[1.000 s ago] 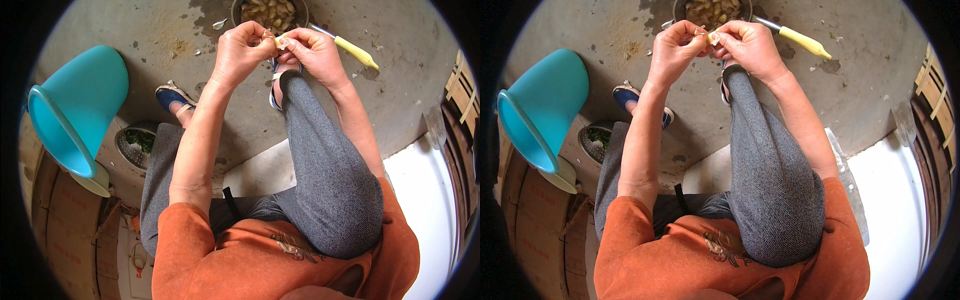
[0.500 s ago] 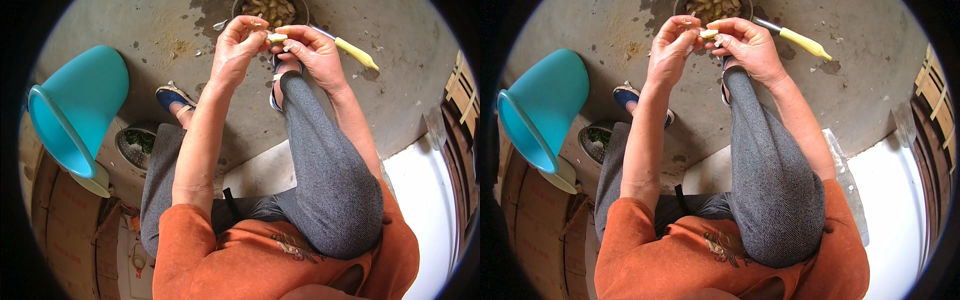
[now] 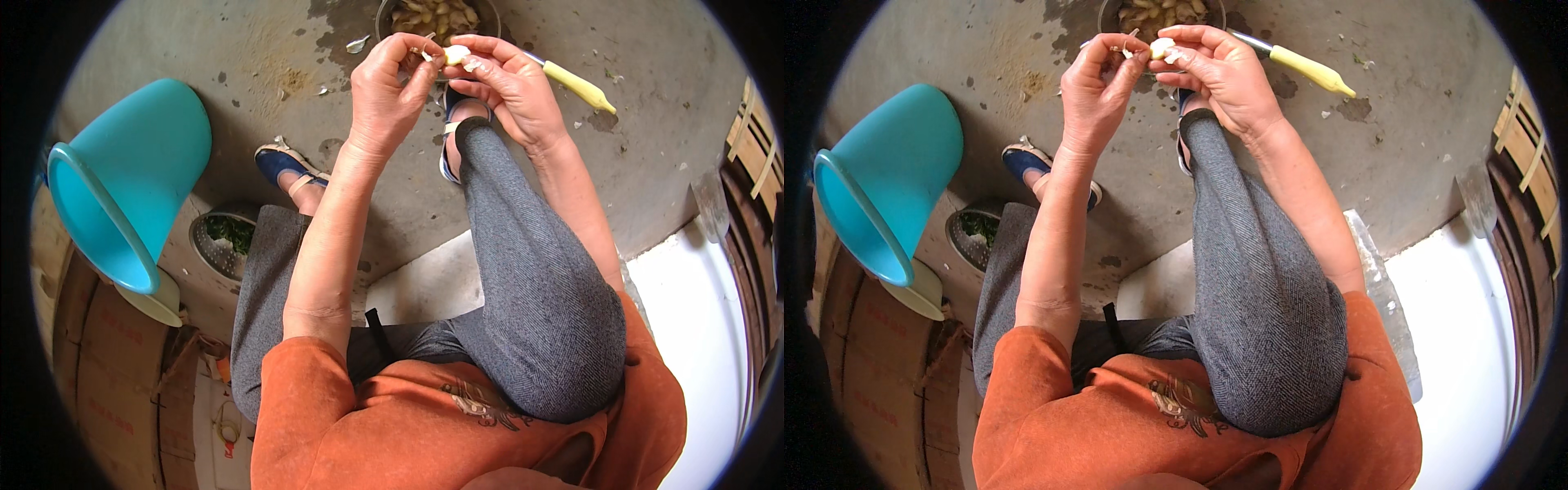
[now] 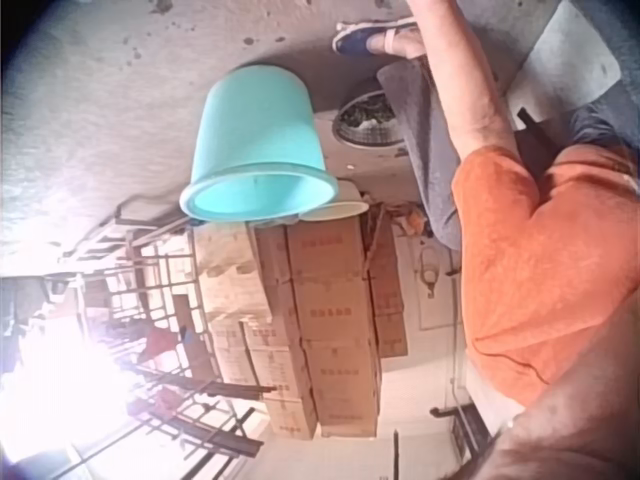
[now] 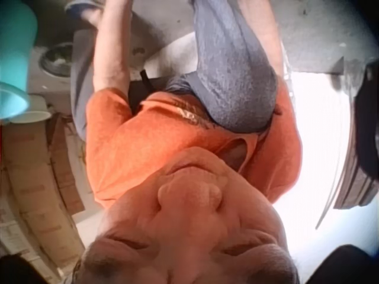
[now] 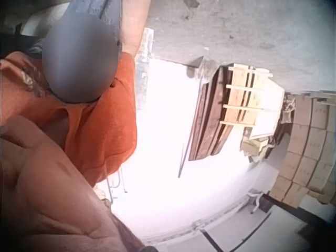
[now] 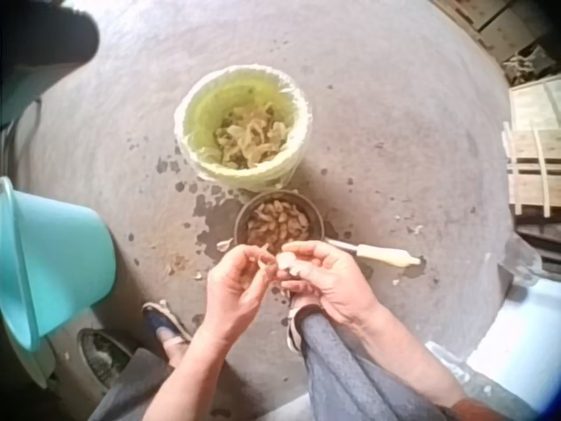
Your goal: The person sits on the floor and peels garlic cloves by hand, placing the peeled cloves into a metal bowl and discarding the skins into a green waste bin. The person handles the garlic one clove at a time throughout the clip.
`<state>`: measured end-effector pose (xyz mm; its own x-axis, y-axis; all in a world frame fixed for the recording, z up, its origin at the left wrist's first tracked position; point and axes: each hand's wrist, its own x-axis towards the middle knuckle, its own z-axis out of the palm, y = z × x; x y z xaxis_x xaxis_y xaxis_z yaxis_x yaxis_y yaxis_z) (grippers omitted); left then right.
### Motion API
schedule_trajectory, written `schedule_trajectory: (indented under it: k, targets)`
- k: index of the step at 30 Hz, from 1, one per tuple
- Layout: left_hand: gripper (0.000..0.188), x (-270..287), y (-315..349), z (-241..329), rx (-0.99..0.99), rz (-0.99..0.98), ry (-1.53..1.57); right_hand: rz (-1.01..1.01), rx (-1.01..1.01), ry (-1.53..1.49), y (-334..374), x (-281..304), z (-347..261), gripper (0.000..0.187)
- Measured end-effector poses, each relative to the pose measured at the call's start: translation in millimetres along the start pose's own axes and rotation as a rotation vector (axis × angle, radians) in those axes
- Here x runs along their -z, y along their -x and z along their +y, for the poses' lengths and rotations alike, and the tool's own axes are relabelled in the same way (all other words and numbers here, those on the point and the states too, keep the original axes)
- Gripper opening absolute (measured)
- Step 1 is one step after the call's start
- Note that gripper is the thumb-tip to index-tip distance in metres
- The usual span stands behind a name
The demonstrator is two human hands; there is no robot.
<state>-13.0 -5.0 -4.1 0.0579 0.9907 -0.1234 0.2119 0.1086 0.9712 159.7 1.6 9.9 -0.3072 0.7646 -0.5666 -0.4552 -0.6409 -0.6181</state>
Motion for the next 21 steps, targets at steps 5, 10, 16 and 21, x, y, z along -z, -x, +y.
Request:
schedule_trajectory:
  k: [5, 10, 16, 21]
  targets:
    - [0.009, -4, 1, 2, -0.123, 0.035, -0.144, -0.015, -0.106, -0.064, -1, 2, -2, 0.025]
    - [0.005, -1, 5, -14, 0.126, 0.048, 0.187, -0.045, -0.113, -0.106, 3, -2, -2, 0.026]
    - [0.01, -4, 6, -2, 0.213, 0.009, 0.442, -0.005, -0.135, -0.17, 0, 4, -2, 0.024]
    - [0.012, -5, 9, -2, 0.223, 0.01, 0.435, 0.002, -0.148, -0.189, 0, 7, 0, 0.022]
